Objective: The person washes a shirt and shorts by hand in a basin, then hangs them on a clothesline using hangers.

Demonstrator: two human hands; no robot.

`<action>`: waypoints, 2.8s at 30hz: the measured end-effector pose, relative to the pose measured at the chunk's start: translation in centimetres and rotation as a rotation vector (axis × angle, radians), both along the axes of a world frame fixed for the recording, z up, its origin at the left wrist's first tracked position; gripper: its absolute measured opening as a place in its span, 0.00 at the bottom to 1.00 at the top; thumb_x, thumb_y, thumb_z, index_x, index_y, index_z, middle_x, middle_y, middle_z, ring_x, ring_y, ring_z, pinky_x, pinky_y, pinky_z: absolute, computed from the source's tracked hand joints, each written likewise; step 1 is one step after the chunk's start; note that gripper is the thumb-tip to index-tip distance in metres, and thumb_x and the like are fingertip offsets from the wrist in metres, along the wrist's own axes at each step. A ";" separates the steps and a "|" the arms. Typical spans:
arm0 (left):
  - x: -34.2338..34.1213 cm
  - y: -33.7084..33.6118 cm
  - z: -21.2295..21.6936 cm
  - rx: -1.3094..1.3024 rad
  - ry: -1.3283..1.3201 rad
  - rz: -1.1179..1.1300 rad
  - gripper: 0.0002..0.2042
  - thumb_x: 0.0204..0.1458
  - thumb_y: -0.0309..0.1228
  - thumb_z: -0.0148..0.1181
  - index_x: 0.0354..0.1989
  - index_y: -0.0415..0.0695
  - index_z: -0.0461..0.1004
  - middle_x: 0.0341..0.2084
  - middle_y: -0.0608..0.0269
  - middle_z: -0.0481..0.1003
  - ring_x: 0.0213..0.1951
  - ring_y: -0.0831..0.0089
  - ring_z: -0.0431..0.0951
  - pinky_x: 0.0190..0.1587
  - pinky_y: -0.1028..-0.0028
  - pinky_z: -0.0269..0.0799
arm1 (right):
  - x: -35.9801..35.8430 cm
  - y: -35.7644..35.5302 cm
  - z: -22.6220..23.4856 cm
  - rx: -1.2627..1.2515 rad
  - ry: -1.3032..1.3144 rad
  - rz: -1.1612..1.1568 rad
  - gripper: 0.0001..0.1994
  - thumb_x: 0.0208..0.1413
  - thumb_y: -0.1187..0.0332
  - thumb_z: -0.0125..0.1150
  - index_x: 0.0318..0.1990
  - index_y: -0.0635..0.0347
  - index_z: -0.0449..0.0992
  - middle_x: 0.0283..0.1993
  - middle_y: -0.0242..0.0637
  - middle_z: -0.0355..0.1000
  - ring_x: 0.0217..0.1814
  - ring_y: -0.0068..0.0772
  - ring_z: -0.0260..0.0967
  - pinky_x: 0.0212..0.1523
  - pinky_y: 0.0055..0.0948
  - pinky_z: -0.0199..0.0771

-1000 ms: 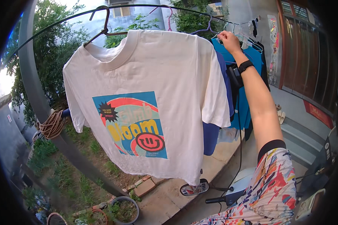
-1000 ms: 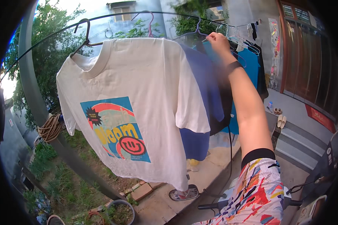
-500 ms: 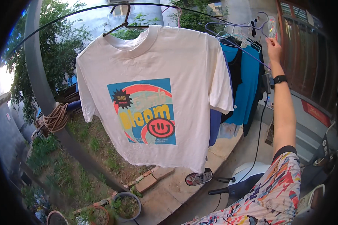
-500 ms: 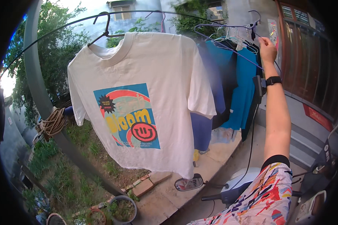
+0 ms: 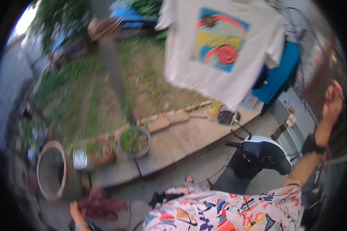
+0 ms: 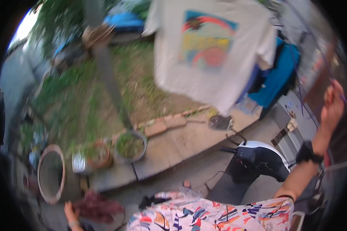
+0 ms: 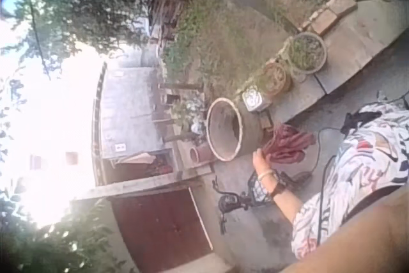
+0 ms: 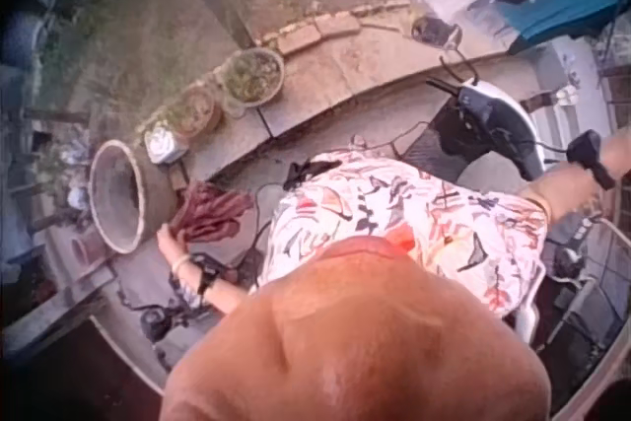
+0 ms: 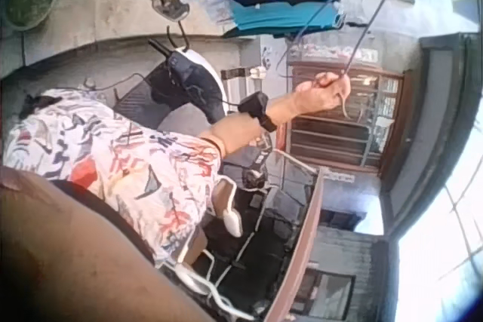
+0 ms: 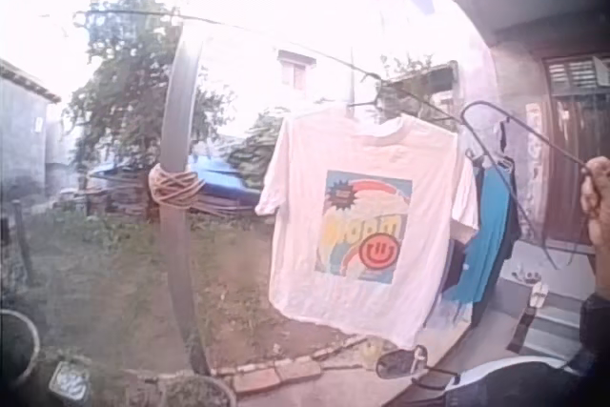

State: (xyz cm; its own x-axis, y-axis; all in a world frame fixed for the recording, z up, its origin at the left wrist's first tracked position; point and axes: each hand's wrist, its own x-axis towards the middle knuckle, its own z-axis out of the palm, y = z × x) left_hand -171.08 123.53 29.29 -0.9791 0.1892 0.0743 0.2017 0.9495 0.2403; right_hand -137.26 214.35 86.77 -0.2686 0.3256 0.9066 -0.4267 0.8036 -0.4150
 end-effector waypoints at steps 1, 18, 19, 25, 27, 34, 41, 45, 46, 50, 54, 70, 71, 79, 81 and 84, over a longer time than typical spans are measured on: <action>0.9 1.3 2.8 0.126 0.004 0.013 0.32 0.39 0.23 0.68 0.59 0.36 0.67 0.57 0.34 0.67 0.58 0.38 0.67 0.62 0.55 0.62 | -1.0 -2.6 -0.9 -0.169 -0.071 0.117 0.16 0.68 0.65 0.49 0.52 0.73 0.70 0.25 0.25 0.52 0.25 0.14 0.47 0.26 0.17 0.43; 4.5 3.2 16.2 0.211 0.182 -0.213 0.15 0.40 0.21 0.67 0.35 0.40 0.69 0.32 0.58 0.69 0.37 0.57 0.73 0.39 0.65 0.70 | -34.1 -47.9 -36.8 -0.352 -0.965 1.090 0.06 0.64 0.69 0.57 0.41 0.63 0.76 0.26 0.21 0.63 0.24 0.10 0.53 0.24 0.15 0.48; 4.5 3.4 16.3 0.248 0.191 -0.215 0.15 0.40 0.21 0.67 0.36 0.41 0.69 0.33 0.59 0.70 0.37 0.57 0.73 0.39 0.65 0.70 | -34.8 -48.5 -37.7 -0.354 -0.973 1.123 0.07 0.64 0.68 0.58 0.40 0.63 0.76 0.26 0.20 0.63 0.24 0.10 0.53 0.25 0.15 0.49; 4.9 4.4 16.5 0.330 0.249 -0.189 0.14 0.40 0.21 0.67 0.36 0.41 0.71 0.33 0.60 0.70 0.36 0.61 0.73 0.39 0.67 0.70 | -37.3 -49.3 -41.6 -0.413 -1.088 1.192 0.07 0.63 0.67 0.58 0.39 0.60 0.76 0.24 0.17 0.61 0.23 0.09 0.51 0.23 0.15 0.46; 5.1 4.7 16.5 0.357 0.280 -0.180 0.14 0.39 0.21 0.68 0.36 0.41 0.71 0.33 0.61 0.70 0.36 0.63 0.72 0.38 0.69 0.70 | -37.7 -49.3 -42.0 -0.434 -1.109 1.200 0.06 0.63 0.67 0.58 0.39 0.60 0.76 0.23 0.17 0.61 0.22 0.08 0.51 0.22 0.15 0.45; 5.5 5.2 16.7 0.571 0.263 -0.150 0.17 0.40 0.21 0.71 0.39 0.42 0.73 0.37 0.67 0.72 0.36 0.75 0.72 0.38 0.74 0.69 | -40.2 -49.4 -43.0 -0.497 -1.116 1.307 0.05 0.62 0.67 0.58 0.37 0.58 0.76 0.24 0.16 0.62 0.21 0.07 0.50 0.22 0.15 0.43; 4.2 6.0 15.4 1.233 0.294 -0.107 0.26 0.41 0.17 0.71 0.49 0.42 0.66 0.42 0.64 0.72 0.39 0.79 0.72 0.43 0.78 0.72 | -42.0 -48.8 -43.7 -0.504 -1.064 1.403 0.08 0.65 0.65 0.55 0.41 0.60 0.75 0.21 0.20 0.59 0.21 0.11 0.50 0.21 0.16 0.43; 3.6 5.2 14.9 1.313 0.230 -0.095 0.25 0.41 0.17 0.72 0.48 0.42 0.68 0.43 0.64 0.73 0.41 0.78 0.74 0.47 0.77 0.73 | -43.2 -48.7 -43.1 -0.542 -1.011 1.449 0.08 0.65 0.66 0.55 0.40 0.60 0.75 0.22 0.21 0.60 0.21 0.11 0.50 0.21 0.16 0.44; 3.7 5.3 15.1 1.314 0.226 -0.092 0.25 0.41 0.17 0.72 0.48 0.42 0.68 0.43 0.64 0.73 0.41 0.78 0.74 0.47 0.77 0.73 | -43.7 -48.4 -42.8 -0.495 -1.018 1.454 0.07 0.65 0.66 0.55 0.40 0.60 0.75 0.22 0.21 0.60 0.21 0.11 0.50 0.22 0.16 0.45; 3.8 6.2 15.9 1.298 0.054 -0.071 0.25 0.40 0.17 0.72 0.50 0.40 0.72 0.44 0.66 0.73 0.43 0.79 0.73 0.46 0.79 0.72 | -46.0 -47.8 -41.7 -0.409 -1.067 1.541 0.07 0.63 0.68 0.59 0.39 0.62 0.76 0.25 0.19 0.63 0.24 0.09 0.51 0.24 0.15 0.44; 3.2 7.3 15.7 1.260 0.094 -0.090 0.25 0.42 0.19 0.72 0.52 0.41 0.73 0.43 0.68 0.73 0.43 0.80 0.71 0.44 0.82 0.70 | -46.4 -49.7 -40.7 -0.357 -1.065 1.442 0.08 0.64 0.66 0.56 0.39 0.62 0.75 0.21 0.19 0.59 0.21 0.09 0.48 0.22 0.16 0.41; -0.5 10.5 16.3 1.122 0.329 -0.041 0.26 0.66 0.46 0.47 0.24 0.35 0.75 0.27 0.60 0.73 0.33 0.73 0.71 0.39 0.75 0.65 | -49.5 -53.2 -38.3 -0.370 -0.873 1.215 0.09 0.59 0.66 0.63 0.36 0.63 0.74 0.30 0.32 0.70 0.31 0.23 0.68 0.32 0.24 0.68; -0.2 10.3 16.6 1.117 0.329 -0.032 0.26 0.66 0.46 0.47 0.24 0.35 0.75 0.27 0.60 0.73 0.33 0.73 0.71 0.39 0.75 0.65 | -48.3 -53.4 -38.2 -0.292 -0.629 1.018 0.08 0.60 0.67 0.63 0.38 0.63 0.77 0.32 0.28 0.70 0.33 0.17 0.66 0.33 0.19 0.66; -0.6 9.6 18.2 1.146 0.393 -0.148 0.27 0.65 0.47 0.48 0.23 0.36 0.75 0.26 0.59 0.74 0.32 0.72 0.72 0.38 0.74 0.66 | -39.2 -52.9 -45.2 0.166 -1.010 1.260 0.16 0.49 0.74 0.65 0.47 0.61 0.76 0.45 0.36 0.71 0.36 0.25 0.69 0.36 0.27 0.70; -0.9 10.0 18.7 1.161 0.400 -0.165 0.27 0.65 0.48 0.47 0.23 0.35 0.75 0.26 0.58 0.74 0.32 0.71 0.71 0.37 0.74 0.65 | -41.0 -54.2 -46.4 0.076 -1.008 1.276 0.18 0.49 0.76 0.66 0.50 0.61 0.76 0.46 0.33 0.69 0.35 0.21 0.67 0.33 0.24 0.69; -1.3 10.2 19.4 1.144 0.419 -0.177 0.27 0.65 0.48 0.47 0.23 0.35 0.74 0.25 0.58 0.74 0.32 0.71 0.71 0.38 0.74 0.65 | -43.4 -55.7 -46.4 -0.026 -1.015 1.444 0.24 0.47 0.73 0.68 0.54 0.59 0.75 0.42 0.32 0.70 0.31 0.21 0.65 0.31 0.24 0.67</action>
State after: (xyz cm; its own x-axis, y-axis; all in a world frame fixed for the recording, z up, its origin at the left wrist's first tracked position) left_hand -172.43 133.77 48.65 -0.8073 -0.0636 0.5867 0.5679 0.1865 0.8017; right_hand -180.70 158.65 40.35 -0.7309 -0.6482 0.2138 -0.3144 0.0416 -0.9484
